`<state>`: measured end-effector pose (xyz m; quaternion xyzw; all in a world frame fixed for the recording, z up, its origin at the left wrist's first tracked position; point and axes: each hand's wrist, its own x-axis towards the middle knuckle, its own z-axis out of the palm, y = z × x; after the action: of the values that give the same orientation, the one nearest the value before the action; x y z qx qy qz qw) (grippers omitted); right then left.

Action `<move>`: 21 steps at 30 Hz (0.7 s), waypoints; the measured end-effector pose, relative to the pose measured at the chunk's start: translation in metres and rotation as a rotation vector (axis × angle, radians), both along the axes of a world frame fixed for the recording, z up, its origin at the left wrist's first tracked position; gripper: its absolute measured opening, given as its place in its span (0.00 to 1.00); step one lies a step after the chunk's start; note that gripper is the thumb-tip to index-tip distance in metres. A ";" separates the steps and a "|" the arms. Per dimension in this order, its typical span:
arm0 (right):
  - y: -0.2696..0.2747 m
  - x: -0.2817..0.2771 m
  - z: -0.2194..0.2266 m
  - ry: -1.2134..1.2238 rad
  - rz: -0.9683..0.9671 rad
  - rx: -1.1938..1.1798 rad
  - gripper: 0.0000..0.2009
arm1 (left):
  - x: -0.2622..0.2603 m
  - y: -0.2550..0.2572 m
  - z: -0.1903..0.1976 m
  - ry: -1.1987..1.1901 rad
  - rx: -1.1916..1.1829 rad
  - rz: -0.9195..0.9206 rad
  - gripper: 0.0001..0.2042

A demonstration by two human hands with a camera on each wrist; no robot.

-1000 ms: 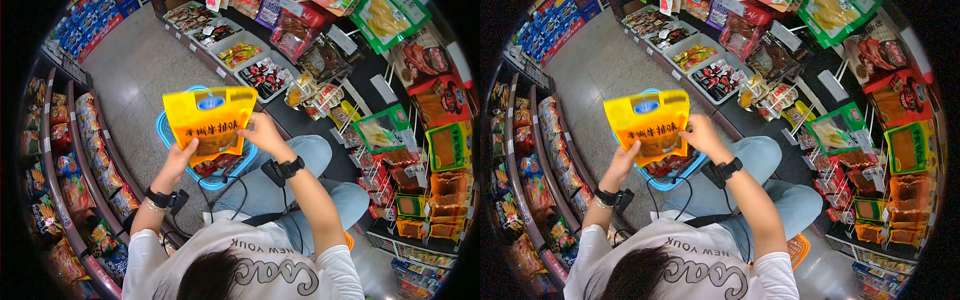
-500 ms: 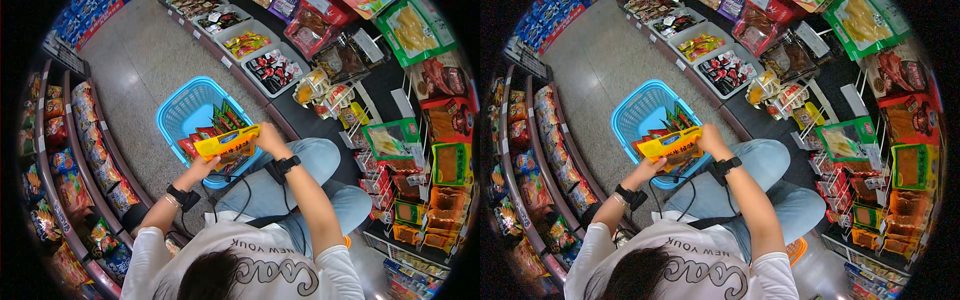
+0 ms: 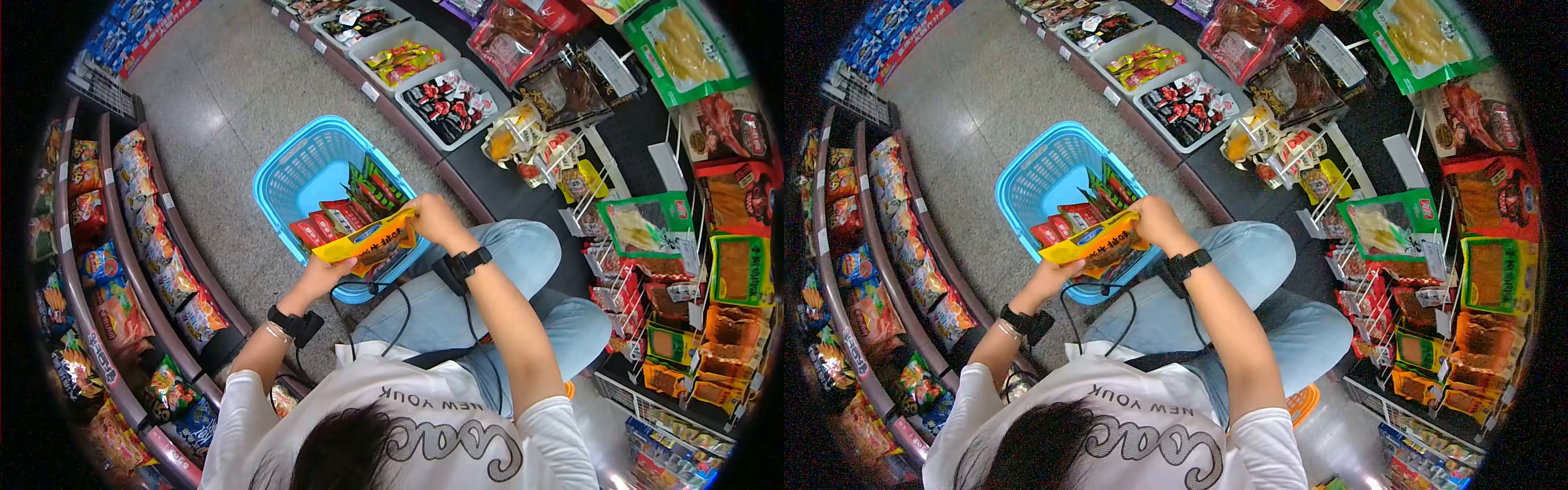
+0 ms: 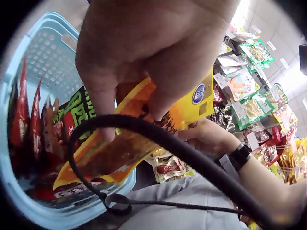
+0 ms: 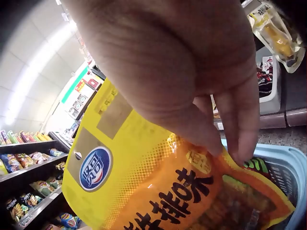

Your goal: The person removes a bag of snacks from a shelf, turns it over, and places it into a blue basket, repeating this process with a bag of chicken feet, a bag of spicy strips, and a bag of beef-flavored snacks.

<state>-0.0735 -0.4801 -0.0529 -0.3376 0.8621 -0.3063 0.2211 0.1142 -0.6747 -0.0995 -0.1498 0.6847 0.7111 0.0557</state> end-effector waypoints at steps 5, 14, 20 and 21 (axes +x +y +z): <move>-0.006 0.004 0.001 0.040 0.044 -0.105 0.14 | 0.009 -0.008 -0.003 -0.153 -0.020 -0.019 0.12; -0.010 0.000 -0.009 -0.034 0.095 0.090 0.14 | 0.010 -0.003 -0.005 -0.119 -0.126 -0.198 0.12; -0.015 -0.005 0.001 -0.006 0.137 0.030 0.14 | 0.006 -0.006 -0.001 -0.166 -0.240 -0.229 0.11; -0.017 -0.005 0.003 -0.010 0.133 0.045 0.15 | 0.006 -0.007 0.000 -0.175 -0.234 -0.236 0.11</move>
<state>-0.0781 -0.4966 -0.0500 -0.3875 0.8435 -0.2730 0.2528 0.1198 -0.6819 -0.0994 -0.1352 0.7680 0.5995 0.1805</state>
